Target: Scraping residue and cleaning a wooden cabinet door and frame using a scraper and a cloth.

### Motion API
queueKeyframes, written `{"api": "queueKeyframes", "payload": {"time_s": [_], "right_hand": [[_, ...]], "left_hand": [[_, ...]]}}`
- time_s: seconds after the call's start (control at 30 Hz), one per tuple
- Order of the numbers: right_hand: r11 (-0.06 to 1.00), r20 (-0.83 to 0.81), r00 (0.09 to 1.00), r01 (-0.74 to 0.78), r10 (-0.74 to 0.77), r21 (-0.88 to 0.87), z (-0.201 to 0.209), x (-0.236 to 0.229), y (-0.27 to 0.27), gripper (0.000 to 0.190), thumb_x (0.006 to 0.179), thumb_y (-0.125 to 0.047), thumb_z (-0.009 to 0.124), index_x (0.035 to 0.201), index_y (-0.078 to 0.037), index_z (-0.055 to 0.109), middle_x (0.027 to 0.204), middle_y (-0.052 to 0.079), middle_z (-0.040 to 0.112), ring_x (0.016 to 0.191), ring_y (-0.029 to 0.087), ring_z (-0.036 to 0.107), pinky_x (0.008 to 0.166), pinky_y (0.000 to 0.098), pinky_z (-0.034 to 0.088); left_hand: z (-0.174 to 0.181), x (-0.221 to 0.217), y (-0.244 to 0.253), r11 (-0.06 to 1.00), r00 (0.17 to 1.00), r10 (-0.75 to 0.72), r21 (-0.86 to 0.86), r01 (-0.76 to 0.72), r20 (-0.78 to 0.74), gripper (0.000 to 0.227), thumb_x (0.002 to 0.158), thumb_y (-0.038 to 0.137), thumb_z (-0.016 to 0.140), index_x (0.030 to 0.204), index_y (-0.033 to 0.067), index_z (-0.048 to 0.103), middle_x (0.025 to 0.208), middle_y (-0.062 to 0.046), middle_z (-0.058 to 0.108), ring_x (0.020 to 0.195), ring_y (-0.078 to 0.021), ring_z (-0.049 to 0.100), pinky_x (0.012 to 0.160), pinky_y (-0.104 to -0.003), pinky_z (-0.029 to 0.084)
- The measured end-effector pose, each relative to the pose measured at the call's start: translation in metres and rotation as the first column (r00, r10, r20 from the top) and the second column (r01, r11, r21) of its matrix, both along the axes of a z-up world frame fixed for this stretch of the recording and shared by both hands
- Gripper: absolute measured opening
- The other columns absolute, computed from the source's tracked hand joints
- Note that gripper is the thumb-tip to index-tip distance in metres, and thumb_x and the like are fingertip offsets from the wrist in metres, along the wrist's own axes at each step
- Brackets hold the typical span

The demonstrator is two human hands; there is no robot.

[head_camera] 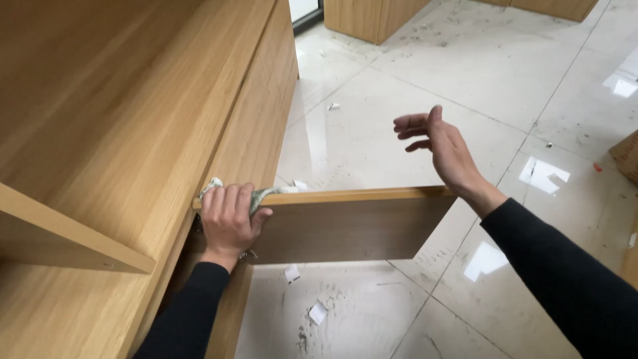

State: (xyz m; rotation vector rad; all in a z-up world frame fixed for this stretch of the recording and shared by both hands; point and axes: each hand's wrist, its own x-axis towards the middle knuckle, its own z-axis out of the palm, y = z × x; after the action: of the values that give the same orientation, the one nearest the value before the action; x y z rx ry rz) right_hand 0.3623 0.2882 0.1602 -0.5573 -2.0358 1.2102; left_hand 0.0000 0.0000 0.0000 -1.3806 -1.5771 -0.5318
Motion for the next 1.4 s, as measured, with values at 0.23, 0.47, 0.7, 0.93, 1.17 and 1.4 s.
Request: {"api": "queueKeyframes", "payload": {"time_s": [0.23,0.47,0.7,0.93,1.17,1.4], "right_hand": [[0.997,-0.057,0.998,-0.024,0.020,-0.073,0.008,-0.019,-0.011,0.098,0.127,-0.064,0.013,0.146,0.009,0.075,0.133,0.031,0.078,0.134,0.044,0.075,0.108,0.0531,0.066],[0.991,-0.034,0.994,-0.104,0.102,-0.078,0.007,-0.034,-0.029,0.096,0.126,-0.064,0.015,0.148,0.007,0.076,0.134,0.029,0.078,0.135,0.042,0.074,0.109,0.0526,0.066],[0.998,-0.099,0.994,-0.040,0.035,-0.051,0.035,-0.007,-0.013,0.087,0.128,-0.062,0.022,0.147,0.004,0.075,0.133,0.025,0.077,0.134,0.037,0.074,0.106,0.0472,0.067],[0.998,-0.106,0.994,0.014,-0.021,-0.059,0.040,0.015,0.016,0.073,0.129,-0.059,0.038,0.150,0.002,0.074,0.134,0.019,0.076,0.134,0.033,0.074,0.107,0.0444,0.068],[0.925,-0.218,0.962,-0.227,0.164,-0.303,0.032,0.014,0.020,0.098,0.115,-0.077,0.054,0.173,0.002,0.049,0.170,0.031,0.057,0.163,0.051,0.051,0.135,0.0652,0.043],[0.481,-0.399,0.914,-0.381,0.069,-0.789,-0.006,0.020,0.030,0.061,0.103,-0.040,0.080,0.148,0.001,0.077,0.137,0.023,0.082,0.127,0.044,0.083,0.115,0.0652,0.063]], "left_hand": [[-0.011,0.069,0.064,0.999,0.987,0.015,-0.047,-0.008,0.161,0.098,0.110,0.095,0.015,0.109,0.0182,0.076,0.083,0.000,0.061,0.076,-0.0254,0.068,0.081,-0.047,0.056],[0.062,0.213,0.132,0.873,0.950,-0.098,-0.433,0.225,0.296,0.097,0.114,0.088,0.028,0.123,0.0070,0.079,0.090,-0.010,0.072,0.081,-0.0274,0.076,0.076,-0.042,0.054],[0.079,0.257,0.181,0.654,0.826,-0.134,-0.577,0.489,0.548,0.050,0.107,0.032,0.083,0.144,0.0004,0.075,0.112,-0.017,0.082,0.101,-0.0395,0.084,0.078,-0.050,0.060],[0.202,0.218,0.135,0.543,0.517,0.083,-0.474,0.693,0.852,0.050,0.123,0.019,0.056,0.164,-0.0071,0.064,0.138,-0.033,0.082,0.133,-0.0559,0.078,0.112,-0.071,0.059],[0.233,0.176,0.136,0.704,0.136,-0.210,0.054,0.708,0.968,0.048,0.123,0.042,0.056,0.143,0.0088,0.083,0.124,-0.020,0.090,0.123,-0.0431,0.083,0.110,-0.059,0.064],[0.247,0.183,0.122,0.488,-0.571,-0.166,0.570,0.661,0.804,0.042,0.121,0.035,0.067,0.142,0.0004,0.078,0.114,-0.018,0.090,0.100,-0.0257,0.091,0.077,-0.046,0.078]]}}
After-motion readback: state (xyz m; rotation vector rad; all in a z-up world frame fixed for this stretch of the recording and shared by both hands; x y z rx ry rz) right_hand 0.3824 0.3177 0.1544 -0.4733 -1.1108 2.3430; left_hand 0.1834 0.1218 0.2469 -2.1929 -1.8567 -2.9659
